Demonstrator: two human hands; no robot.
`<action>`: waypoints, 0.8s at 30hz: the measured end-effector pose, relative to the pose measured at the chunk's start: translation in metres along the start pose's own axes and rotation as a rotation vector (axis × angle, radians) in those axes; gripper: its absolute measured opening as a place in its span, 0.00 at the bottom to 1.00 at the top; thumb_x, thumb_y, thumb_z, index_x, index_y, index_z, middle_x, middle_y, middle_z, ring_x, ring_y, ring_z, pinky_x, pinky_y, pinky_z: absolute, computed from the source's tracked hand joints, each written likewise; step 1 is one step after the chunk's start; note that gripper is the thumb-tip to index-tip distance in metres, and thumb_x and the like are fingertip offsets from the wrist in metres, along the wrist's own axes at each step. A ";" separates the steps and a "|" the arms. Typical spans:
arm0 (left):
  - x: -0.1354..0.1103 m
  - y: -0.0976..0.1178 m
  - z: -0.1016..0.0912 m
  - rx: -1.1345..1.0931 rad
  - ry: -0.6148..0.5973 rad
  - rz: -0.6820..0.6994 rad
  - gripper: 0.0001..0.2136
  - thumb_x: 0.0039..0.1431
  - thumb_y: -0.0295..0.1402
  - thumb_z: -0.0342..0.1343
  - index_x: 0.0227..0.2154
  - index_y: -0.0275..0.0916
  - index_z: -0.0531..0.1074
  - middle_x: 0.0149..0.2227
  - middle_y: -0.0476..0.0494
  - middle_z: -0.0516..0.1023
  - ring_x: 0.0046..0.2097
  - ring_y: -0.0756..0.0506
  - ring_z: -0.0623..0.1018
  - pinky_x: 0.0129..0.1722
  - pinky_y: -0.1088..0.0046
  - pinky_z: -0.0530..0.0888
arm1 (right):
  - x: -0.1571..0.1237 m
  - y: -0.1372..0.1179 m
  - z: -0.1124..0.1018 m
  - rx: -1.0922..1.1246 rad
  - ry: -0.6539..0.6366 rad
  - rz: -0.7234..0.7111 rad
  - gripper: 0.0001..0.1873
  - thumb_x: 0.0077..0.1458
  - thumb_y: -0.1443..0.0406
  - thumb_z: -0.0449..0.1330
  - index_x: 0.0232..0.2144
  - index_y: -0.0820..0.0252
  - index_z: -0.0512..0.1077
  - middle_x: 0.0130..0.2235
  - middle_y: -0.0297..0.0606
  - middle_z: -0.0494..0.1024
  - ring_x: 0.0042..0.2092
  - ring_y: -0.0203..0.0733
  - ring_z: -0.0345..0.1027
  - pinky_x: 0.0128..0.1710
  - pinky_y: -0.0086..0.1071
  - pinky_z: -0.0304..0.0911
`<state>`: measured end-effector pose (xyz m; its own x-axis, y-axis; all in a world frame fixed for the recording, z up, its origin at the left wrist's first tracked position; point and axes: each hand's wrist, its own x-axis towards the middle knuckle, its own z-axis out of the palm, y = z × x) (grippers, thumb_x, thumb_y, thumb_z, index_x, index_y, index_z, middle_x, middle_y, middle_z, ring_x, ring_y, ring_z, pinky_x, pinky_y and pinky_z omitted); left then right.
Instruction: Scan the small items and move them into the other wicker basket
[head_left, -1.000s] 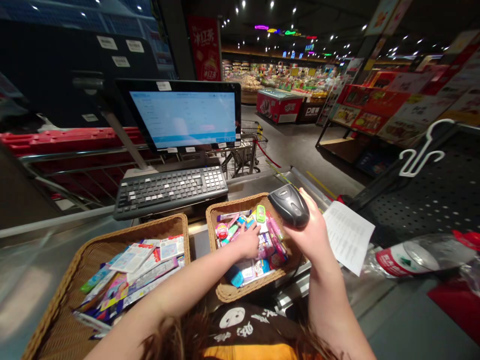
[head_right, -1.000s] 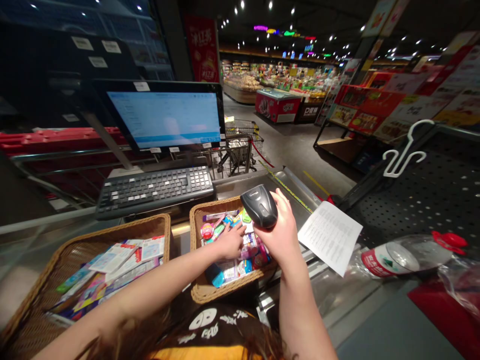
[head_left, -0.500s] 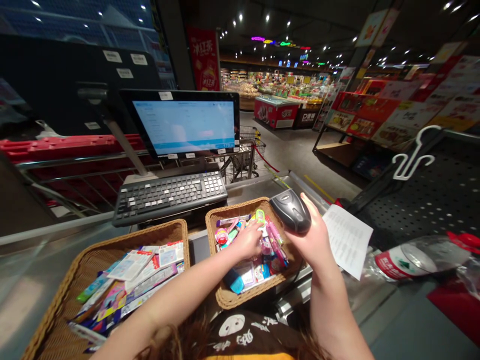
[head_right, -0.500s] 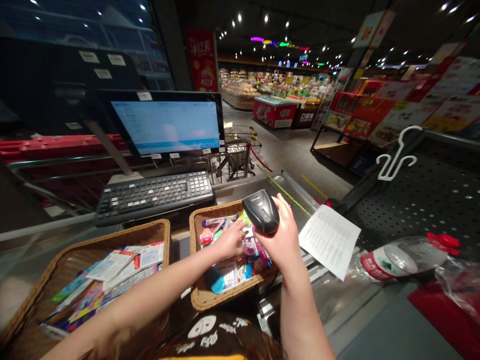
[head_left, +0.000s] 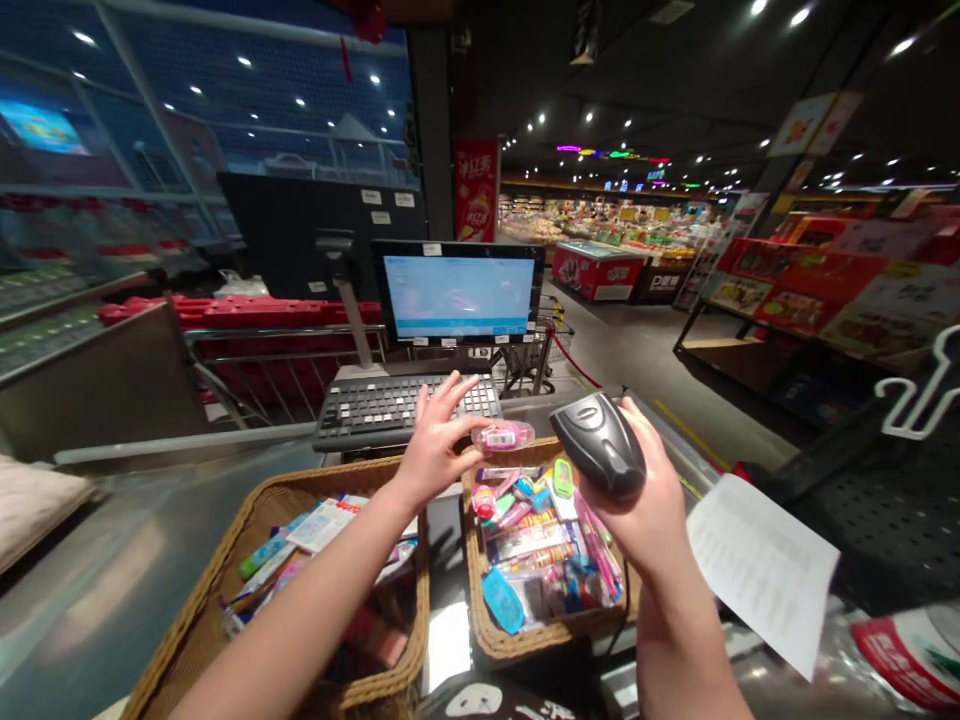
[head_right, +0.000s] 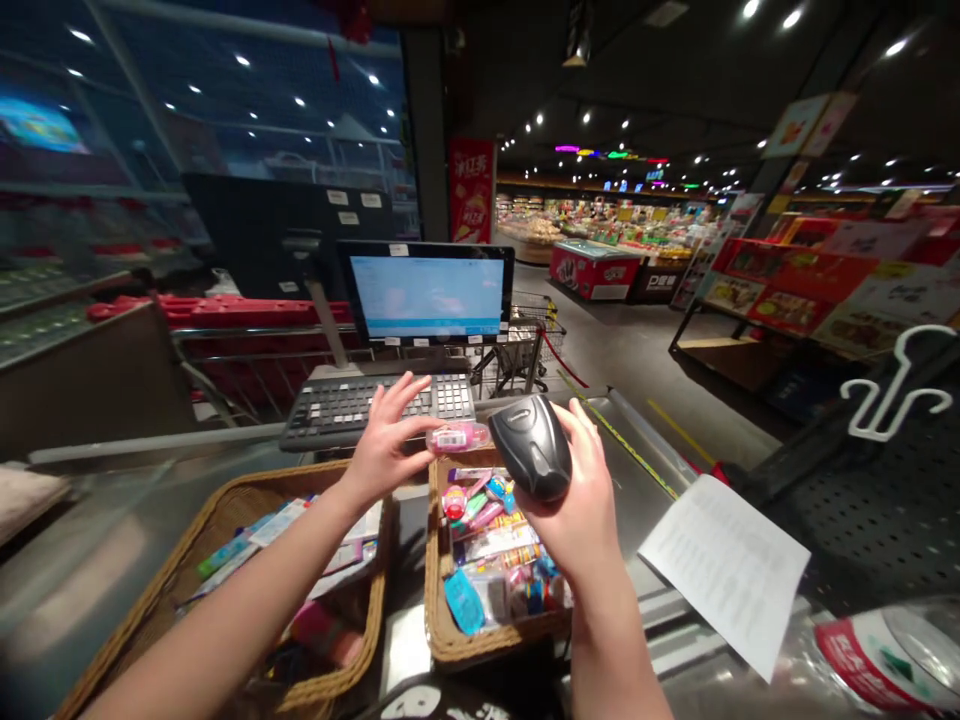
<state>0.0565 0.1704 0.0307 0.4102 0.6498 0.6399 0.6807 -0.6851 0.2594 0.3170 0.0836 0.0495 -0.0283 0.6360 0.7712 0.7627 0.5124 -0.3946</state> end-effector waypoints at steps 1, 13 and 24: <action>-0.002 -0.004 -0.010 0.016 0.042 -0.006 0.10 0.56 0.33 0.60 0.42 0.46 0.79 0.68 0.43 0.59 0.71 0.36 0.53 0.67 0.42 0.44 | 0.004 -0.007 0.004 0.005 -0.015 -0.030 0.33 0.51 0.62 0.63 0.60 0.57 0.62 0.60 0.49 0.68 0.68 0.63 0.52 0.65 0.62 0.52; -0.038 -0.051 -0.103 0.307 0.229 -0.154 0.10 0.57 0.33 0.58 0.41 0.47 0.79 0.68 0.44 0.59 0.70 0.36 0.55 0.68 0.42 0.43 | 0.019 -0.084 0.058 0.138 -0.275 -0.264 0.25 0.51 0.67 0.61 0.53 0.57 0.69 0.62 0.51 0.65 0.69 0.66 0.45 0.64 0.67 0.50; -0.070 -0.073 -0.138 0.380 0.260 -0.272 0.11 0.56 0.32 0.59 0.42 0.47 0.78 0.69 0.44 0.58 0.69 0.36 0.56 0.67 0.41 0.44 | 0.013 -0.116 0.078 0.217 -0.445 -0.293 0.29 0.46 0.71 0.59 0.53 0.55 0.70 0.58 0.47 0.70 0.69 0.65 0.47 0.65 0.68 0.47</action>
<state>-0.1059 0.1294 0.0668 0.0572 0.6513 0.7566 0.9332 -0.3042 0.1912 0.1782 0.0774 0.0661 -0.5239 0.6070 0.5975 0.5329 0.7809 -0.3260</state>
